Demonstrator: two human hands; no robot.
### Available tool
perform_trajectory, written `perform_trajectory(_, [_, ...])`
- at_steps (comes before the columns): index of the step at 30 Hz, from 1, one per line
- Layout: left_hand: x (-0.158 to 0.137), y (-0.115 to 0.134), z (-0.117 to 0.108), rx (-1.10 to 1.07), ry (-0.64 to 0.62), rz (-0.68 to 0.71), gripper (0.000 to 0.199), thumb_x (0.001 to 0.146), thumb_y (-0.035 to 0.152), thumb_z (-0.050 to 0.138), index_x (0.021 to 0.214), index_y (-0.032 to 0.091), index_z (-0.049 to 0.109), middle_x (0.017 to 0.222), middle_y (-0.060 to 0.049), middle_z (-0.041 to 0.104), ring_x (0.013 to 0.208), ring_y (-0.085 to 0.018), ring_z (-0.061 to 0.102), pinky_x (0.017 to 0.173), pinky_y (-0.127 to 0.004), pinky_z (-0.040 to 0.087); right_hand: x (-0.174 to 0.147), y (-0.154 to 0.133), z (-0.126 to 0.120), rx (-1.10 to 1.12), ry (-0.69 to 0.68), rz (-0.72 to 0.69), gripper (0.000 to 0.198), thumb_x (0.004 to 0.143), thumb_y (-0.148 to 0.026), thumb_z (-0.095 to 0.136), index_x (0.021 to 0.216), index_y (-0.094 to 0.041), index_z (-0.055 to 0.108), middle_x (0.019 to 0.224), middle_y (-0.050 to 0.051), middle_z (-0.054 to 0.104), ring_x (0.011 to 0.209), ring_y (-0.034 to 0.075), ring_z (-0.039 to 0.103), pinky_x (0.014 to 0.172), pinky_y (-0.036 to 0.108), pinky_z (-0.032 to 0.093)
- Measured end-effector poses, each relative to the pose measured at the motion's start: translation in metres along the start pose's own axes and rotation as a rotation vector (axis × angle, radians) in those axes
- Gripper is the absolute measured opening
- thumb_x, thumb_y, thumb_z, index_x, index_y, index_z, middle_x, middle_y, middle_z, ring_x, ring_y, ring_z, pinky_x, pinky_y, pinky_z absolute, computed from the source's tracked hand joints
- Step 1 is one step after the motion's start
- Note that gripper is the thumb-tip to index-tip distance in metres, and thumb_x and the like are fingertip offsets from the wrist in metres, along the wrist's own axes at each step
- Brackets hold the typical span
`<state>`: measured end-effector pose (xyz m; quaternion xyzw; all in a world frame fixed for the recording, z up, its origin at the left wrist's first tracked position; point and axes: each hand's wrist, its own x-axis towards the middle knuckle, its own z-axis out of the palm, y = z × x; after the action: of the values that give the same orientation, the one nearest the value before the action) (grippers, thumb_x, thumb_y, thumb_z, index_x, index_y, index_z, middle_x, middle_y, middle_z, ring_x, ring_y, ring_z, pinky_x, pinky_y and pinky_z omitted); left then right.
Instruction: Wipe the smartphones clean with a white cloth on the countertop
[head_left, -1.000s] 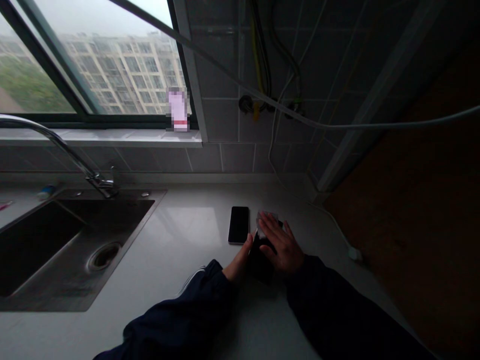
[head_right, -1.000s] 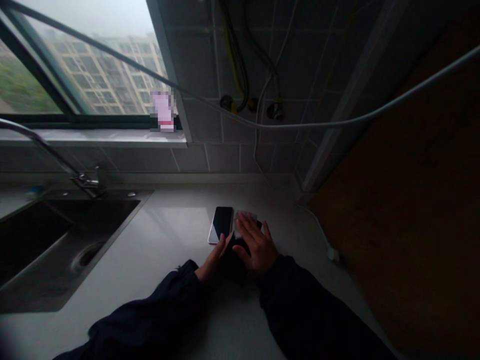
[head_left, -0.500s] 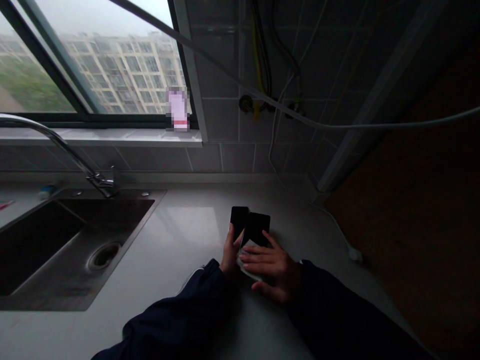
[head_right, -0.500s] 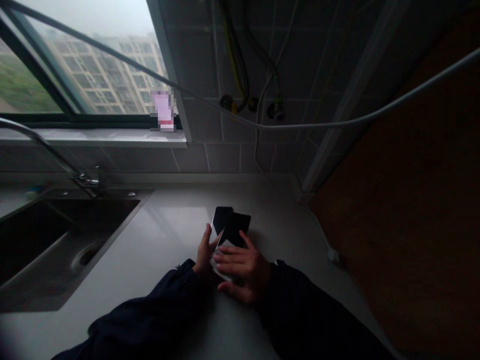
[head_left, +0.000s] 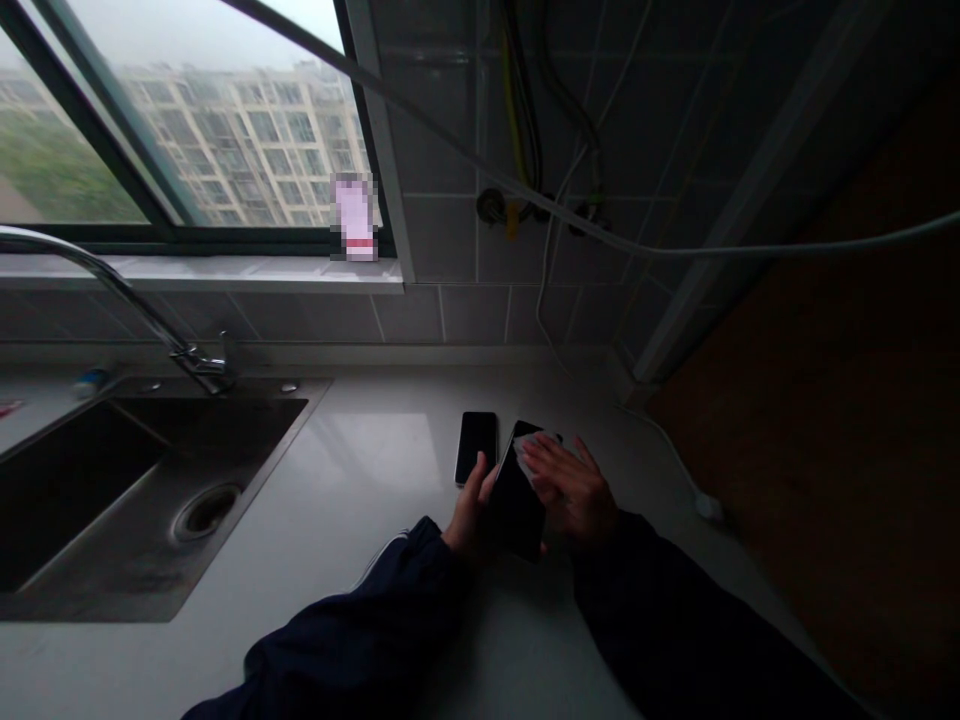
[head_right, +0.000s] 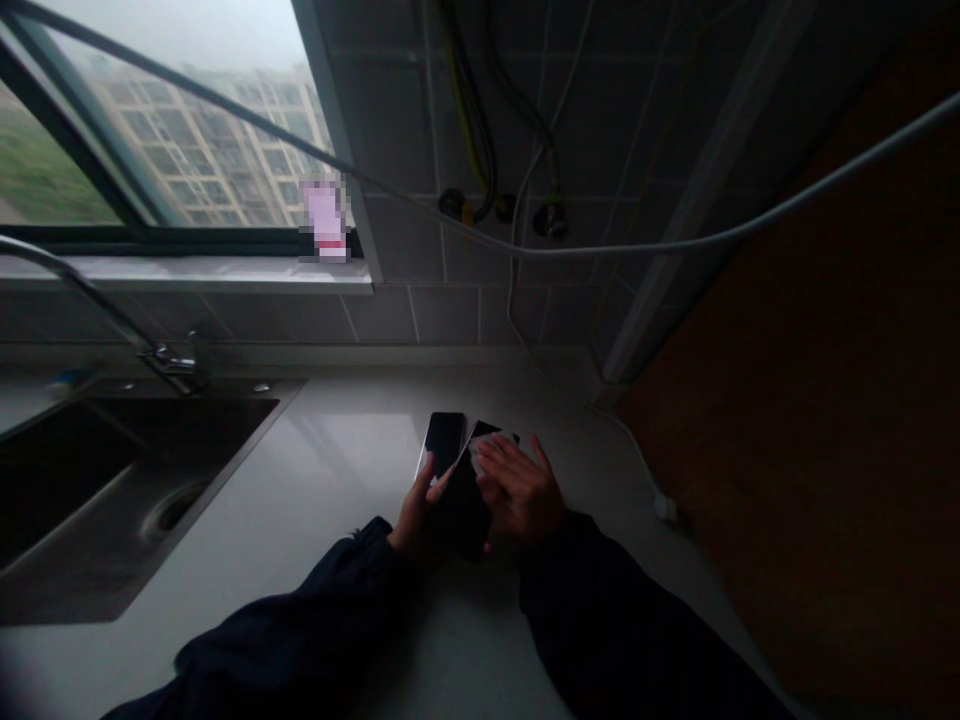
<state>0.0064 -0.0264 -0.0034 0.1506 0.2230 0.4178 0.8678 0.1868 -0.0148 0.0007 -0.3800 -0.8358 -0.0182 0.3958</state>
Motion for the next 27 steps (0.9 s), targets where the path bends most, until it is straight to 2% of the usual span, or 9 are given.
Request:
perform_trajectory(4, [-0.001,-0.008,0.007,0.093,-0.05,0.036,0.062,0.093,0.057,0.058,0.14,0.017,0.062,0.127,-0.016,0.07,0.122,-0.035,0.064,0.106,-0.047,0.047,-0.003,0.0,0.005,-0.051,-0.077,0.043,0.045,0.103,-0.039,0.044,0.141,-0.019,0.057,0.146,0.016,0.057,0.142,0.034,0.049,0.117,0.072,0.021])
perform_trajectory(9, [-0.003,-0.007,0.011,0.131,-0.018,0.044,0.057,0.097,0.055,0.052,0.137,0.017,0.065,0.129,-0.013,0.071,0.131,-0.032,0.059,0.114,-0.041,0.039,-0.005,-0.004,0.009,-0.025,-0.174,-0.014,0.057,0.1,-0.047,0.048,0.15,-0.02,0.047,0.152,0.015,0.051,0.146,0.034,0.041,0.12,0.073,0.004])
perform_trajectory(11, [-0.003,-0.005,0.01,0.104,0.02,0.035,0.061,0.098,0.058,0.047,0.137,0.014,0.064,0.124,-0.014,0.072,0.128,-0.03,0.061,0.114,-0.039,0.039,-0.006,-0.007,0.008,0.023,-0.225,-0.05,0.057,0.1,-0.05,0.048,0.149,-0.021,0.048,0.151,0.014,0.052,0.146,0.033,0.042,0.121,0.071,-0.003])
perform_trajectory(14, [-0.001,-0.004,0.006,0.051,0.06,-0.034,0.073,0.099,0.064,0.035,0.133,0.008,0.065,0.117,-0.018,0.074,0.121,-0.03,0.066,0.109,-0.039,0.044,-0.008,-0.014,0.008,0.113,-0.284,-0.103,0.058,0.101,-0.055,0.045,0.146,-0.02,0.051,0.149,0.013,0.055,0.147,0.031,0.042,0.123,0.066,-0.004])
perform_trajectory(17, [0.001,-0.003,0.0,0.019,0.135,-0.046,0.079,0.097,0.07,0.035,0.123,0.004,0.07,0.107,-0.02,0.076,0.11,-0.031,0.071,0.1,-0.038,0.05,-0.012,-0.024,0.012,0.189,-0.306,-0.147,0.059,0.101,-0.058,0.043,0.144,-0.02,0.054,0.147,0.012,0.058,0.146,0.028,0.043,0.125,0.061,-0.006])
perform_trajectory(20, [0.002,-0.003,-0.003,0.008,0.189,-0.027,0.079,0.094,0.073,0.039,0.114,0.004,0.072,0.094,-0.019,0.077,0.099,-0.029,0.074,0.093,-0.036,0.053,-0.015,-0.029,0.018,0.237,-0.247,-0.171,0.057,0.101,-0.059,0.043,0.142,-0.021,0.056,0.143,0.011,0.062,0.143,0.026,0.049,0.125,0.056,-0.008])
perform_trajectory(24, [0.004,-0.001,-0.004,-0.027,0.193,0.009,0.074,0.098,0.068,0.035,0.109,0.006,0.073,0.085,-0.015,0.077,0.085,-0.024,0.075,0.086,-0.031,0.054,-0.017,-0.027,0.023,0.244,-0.195,-0.17,0.046,0.103,-0.051,0.043,0.135,-0.023,0.063,0.137,0.009,0.067,0.137,0.025,0.055,0.126,0.055,-0.007])
perform_trajectory(27, [0.005,-0.001,-0.006,-0.032,0.182,-0.017,0.073,0.098,0.067,0.036,0.117,0.006,0.072,0.091,-0.015,0.077,0.093,-0.026,0.075,0.091,-0.034,0.053,-0.015,-0.023,0.022,0.194,-0.175,-0.131,0.04,0.104,-0.044,0.043,0.133,-0.025,0.064,0.136,0.008,0.068,0.136,0.024,0.056,0.126,0.056,-0.004])
